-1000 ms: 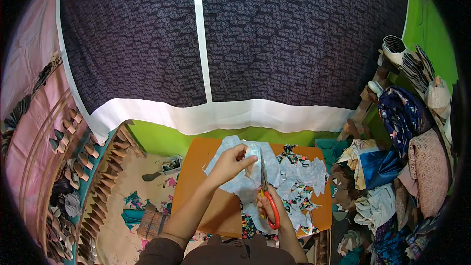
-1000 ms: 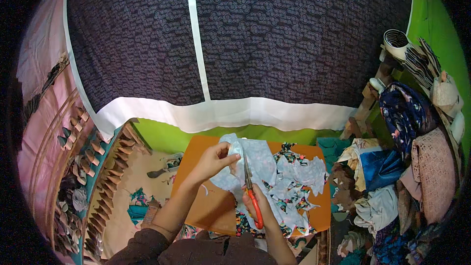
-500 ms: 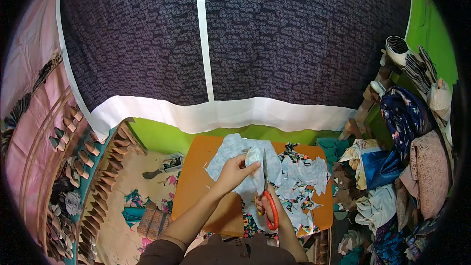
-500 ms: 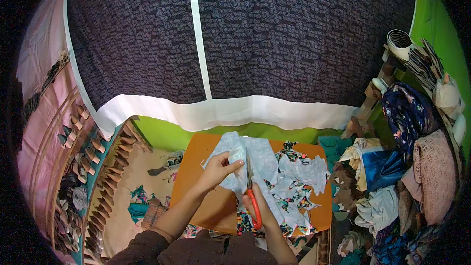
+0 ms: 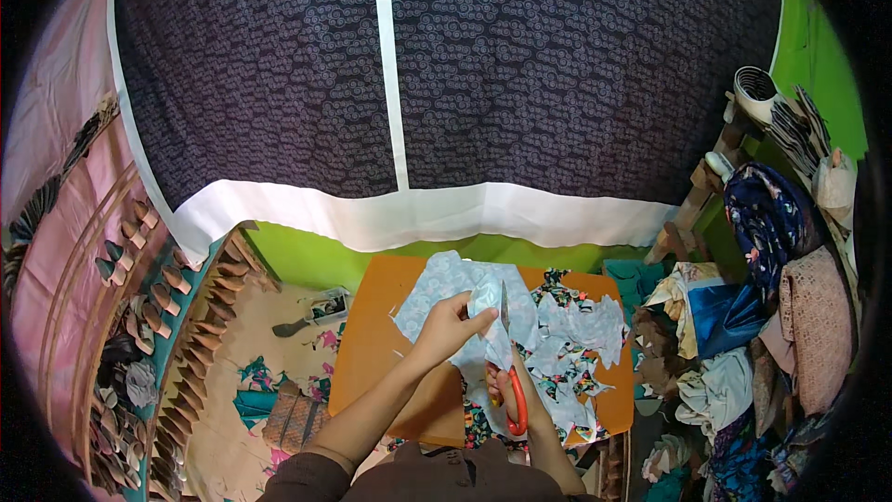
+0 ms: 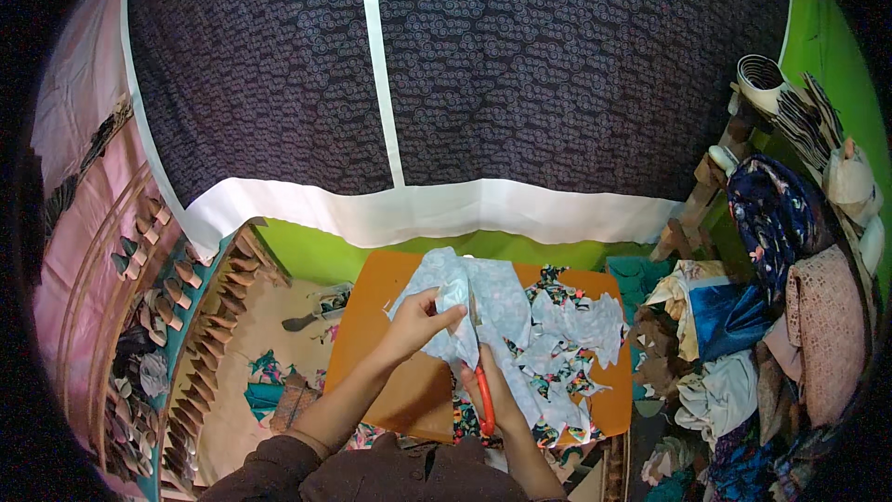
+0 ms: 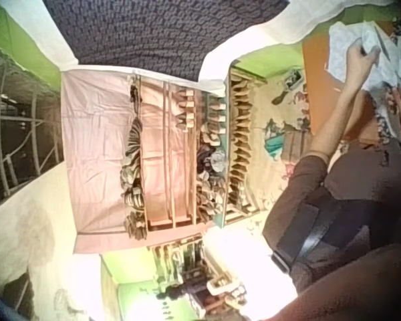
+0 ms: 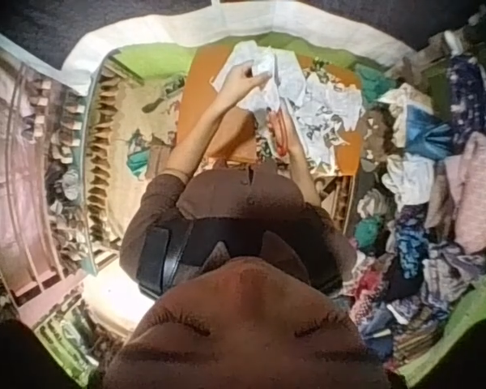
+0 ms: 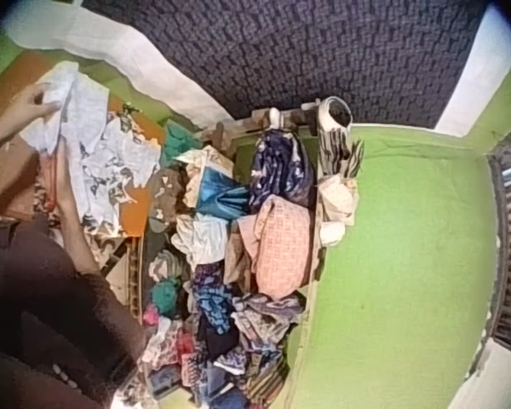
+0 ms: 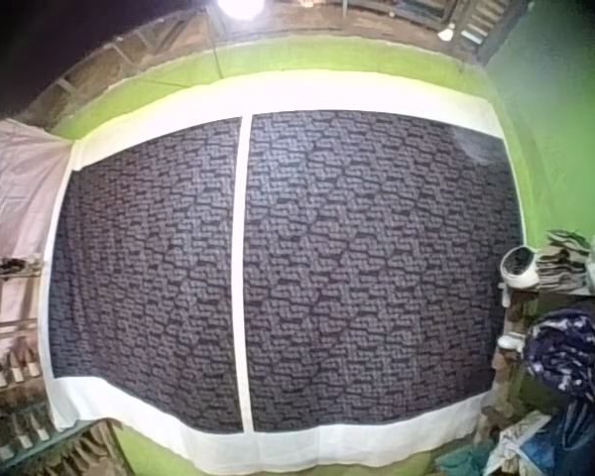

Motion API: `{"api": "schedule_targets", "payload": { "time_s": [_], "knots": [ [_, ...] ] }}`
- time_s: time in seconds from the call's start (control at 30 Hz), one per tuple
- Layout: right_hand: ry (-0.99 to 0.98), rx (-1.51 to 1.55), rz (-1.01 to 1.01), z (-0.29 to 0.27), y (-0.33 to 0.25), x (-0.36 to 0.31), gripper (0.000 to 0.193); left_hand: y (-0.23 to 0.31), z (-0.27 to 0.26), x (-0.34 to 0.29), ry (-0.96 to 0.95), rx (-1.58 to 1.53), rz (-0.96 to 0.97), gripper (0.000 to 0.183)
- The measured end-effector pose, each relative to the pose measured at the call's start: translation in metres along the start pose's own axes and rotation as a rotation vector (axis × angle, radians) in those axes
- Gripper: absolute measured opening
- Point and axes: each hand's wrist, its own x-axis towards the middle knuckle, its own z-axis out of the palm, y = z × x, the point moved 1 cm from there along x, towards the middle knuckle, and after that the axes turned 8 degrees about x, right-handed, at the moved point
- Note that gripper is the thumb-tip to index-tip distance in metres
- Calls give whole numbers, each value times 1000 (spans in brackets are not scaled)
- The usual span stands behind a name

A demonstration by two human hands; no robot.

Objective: Cutting fabric with patterns into specific shapes using scissors.

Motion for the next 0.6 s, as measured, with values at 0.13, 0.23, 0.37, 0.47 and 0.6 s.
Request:
{"api": "schedule_targets", "payload": {
  "time_s": [0.13,0.23,0.37,0.47,0.6],
  "knots": [
    [51,-45,-44,3,-5,1,45,-3,2,3,14,-16,27,15],
    [-13,20,97,0,-2,-2,62,1,4,2,1,-13,5,16],
    [33,106,189,6,-2,-4,50,1,4,0,39,-56,37,19],
    [63,116,94,-1,23,-3,46,3,6,-2,24,-9,63,22],
    [86,122,10,-11,48,-4,45,4,12,-5,-26,26,64,22]
  ]
}}
